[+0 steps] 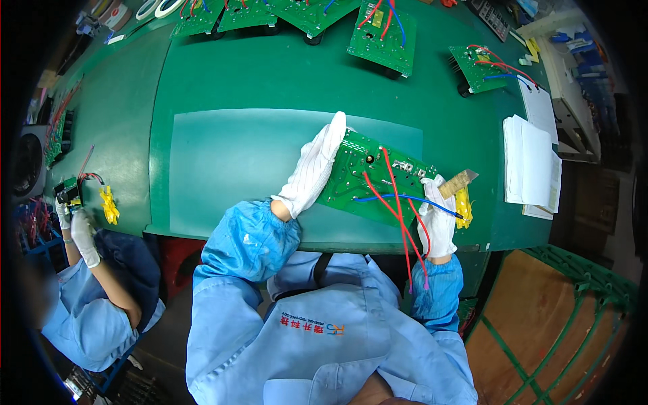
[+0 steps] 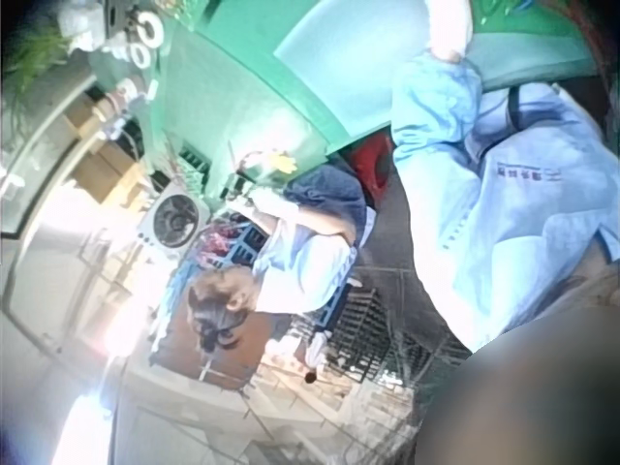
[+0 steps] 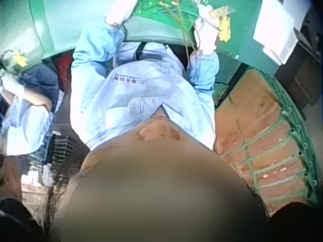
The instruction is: The recorder is assembling a PCB by applying glue or sealant to components.
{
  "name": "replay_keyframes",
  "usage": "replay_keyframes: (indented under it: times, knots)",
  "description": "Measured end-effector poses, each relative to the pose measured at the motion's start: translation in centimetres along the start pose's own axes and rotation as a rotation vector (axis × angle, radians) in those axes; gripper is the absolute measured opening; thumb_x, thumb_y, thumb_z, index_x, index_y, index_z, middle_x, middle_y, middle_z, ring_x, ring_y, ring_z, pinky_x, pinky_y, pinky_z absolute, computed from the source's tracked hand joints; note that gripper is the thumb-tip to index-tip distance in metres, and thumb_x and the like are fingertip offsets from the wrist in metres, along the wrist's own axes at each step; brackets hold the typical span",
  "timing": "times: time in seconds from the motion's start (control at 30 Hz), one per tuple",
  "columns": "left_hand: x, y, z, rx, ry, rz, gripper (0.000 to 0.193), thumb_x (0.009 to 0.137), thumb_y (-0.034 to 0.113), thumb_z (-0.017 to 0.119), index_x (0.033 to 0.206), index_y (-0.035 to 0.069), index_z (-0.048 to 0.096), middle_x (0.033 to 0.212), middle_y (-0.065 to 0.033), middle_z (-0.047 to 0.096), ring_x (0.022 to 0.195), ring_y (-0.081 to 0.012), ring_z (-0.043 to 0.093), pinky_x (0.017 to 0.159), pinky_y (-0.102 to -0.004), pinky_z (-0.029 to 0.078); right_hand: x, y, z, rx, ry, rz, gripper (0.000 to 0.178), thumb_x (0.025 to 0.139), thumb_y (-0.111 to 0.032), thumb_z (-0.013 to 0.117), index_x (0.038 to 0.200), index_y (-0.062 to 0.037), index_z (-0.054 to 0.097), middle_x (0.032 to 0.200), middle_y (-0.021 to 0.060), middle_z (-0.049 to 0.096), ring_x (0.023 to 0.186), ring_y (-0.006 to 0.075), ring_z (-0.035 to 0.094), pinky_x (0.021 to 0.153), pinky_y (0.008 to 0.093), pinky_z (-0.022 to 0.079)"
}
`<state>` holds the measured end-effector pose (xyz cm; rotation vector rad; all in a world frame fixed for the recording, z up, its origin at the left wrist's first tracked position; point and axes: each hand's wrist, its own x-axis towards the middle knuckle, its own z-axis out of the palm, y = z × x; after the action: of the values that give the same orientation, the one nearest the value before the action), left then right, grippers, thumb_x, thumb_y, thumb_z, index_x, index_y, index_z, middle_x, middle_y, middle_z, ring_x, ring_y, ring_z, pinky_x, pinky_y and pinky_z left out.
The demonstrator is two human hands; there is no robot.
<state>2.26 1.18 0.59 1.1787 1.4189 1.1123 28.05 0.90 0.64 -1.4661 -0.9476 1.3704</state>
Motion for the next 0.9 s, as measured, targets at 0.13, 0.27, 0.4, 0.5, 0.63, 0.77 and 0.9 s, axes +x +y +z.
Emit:
replay_keyframes:
  times: [0.13,0.27,0.4,0.5,0.63,0.77,0.9]
  knots:
    - [0.0,1.9,0.1,-0.263,-0.142,-0.174,0.07,0.107,0.058,0.027,0.136,0.001,0.058,0.127,-0.0105,0.065,0.112,-0.0253,0.061,0.108,-0.0313,0.038,-0.9,-2.0,-0.3,0.024,-0.07,0.068,0.017,0.099,-0.023,0.065,0.099,-0.0073,0.061,0.073,-0.0048,0.048,0.059,0.0041,0.042,0.052,0.0212,0.033]
    - [-0.4,0.9,0.5,-0.017,-0.086,0.086,0.06,0.109,0.048,0.028,0.132,0.001,0.057,0.124,-0.0134,0.067,0.11,-0.0274,0.062,0.106,-0.0318,0.042,-0.8,-4.0,-3.0,-0.286,-0.113,-0.021,0.039,0.1,-0.039,0.059,0.105,-0.0019,0.07,0.076,0.0023,0.061,0.058,0.0063,0.044,0.051,0.0239,0.031]
    - [-0.4,0.5,0.5,0.022,-0.057,0.113,0.051,0.111,0.039,0.03,0.13,0.001,0.058,0.123,-0.0146,0.068,0.105,-0.0302,0.066,0.103,-0.0326,0.046,-0.9,-7.1,-4.3,-0.258,0.113,-0.269,0.042,0.103,-0.037,0.054,0.111,-0.0003,0.072,0.082,0.0055,0.067,0.059,0.0058,0.043,0.052,0.0213,0.03]
    - [0.0,1.1,0.5,-0.153,-0.142,-0.107,0.068,0.109,0.054,0.026,0.134,0.001,0.062,0.122,-0.0076,0.07,0.108,-0.0132,0.061,0.101,-0.0292,0.046,-3.8,-10.5,-2.7,-0.414,0.053,-0.459,0.039,0.105,-0.032,0.051,0.105,0.0009,0.072,0.092,0.0127,0.071,0.069,0.0105,0.057,0.058,0.0224,0.041]
    - [-0.4,1.8,0.5,-0.267,-0.173,-0.093,0.068,0.109,0.054,0.027,0.133,0.002,0.064,0.119,-0.0069,0.07,0.103,-0.0102,0.063,0.096,-0.027,0.049,-5.2,-8.2,1.9,-0.608,-0.545,-0.933,0.014,0.092,-0.015,0.065,0.105,-0.0128,0.07,0.119,0.0168,0.071,0.092,0.0251,0.072,0.074,0.031,0.058]
    - [-0.2,2.4,0.9,-0.312,-0.17,-0.11,0.067,0.108,0.054,0.027,0.132,0.003,0.065,0.116,-0.0065,0.071,0.099,-0.0096,0.064,0.093,-0.0248,0.051,-6.4,-7.3,5.7,-1.369,-0.382,-1.233,0.033,0.083,-0.015,0.073,0.116,-0.012,0.07,0.124,0.0016,0.068,0.057,0.0133,0.051,0.05,0.0299,0.044]
    - [0.0,-0.1,1.2,-0.077,-0.077,-0.108,0.065,0.109,0.052,0.027,0.131,0.003,0.065,0.113,-0.0062,0.072,0.101,-0.0095,0.065,0.094,-0.0253,0.051,-5.9,-6.7,4.3,-1.427,-0.292,-1.238,0.033,0.085,-0.018,0.071,0.117,-0.0115,0.07,0.121,0.0011,0.068,0.057,0.0139,0.05,0.05,0.0303,0.044]
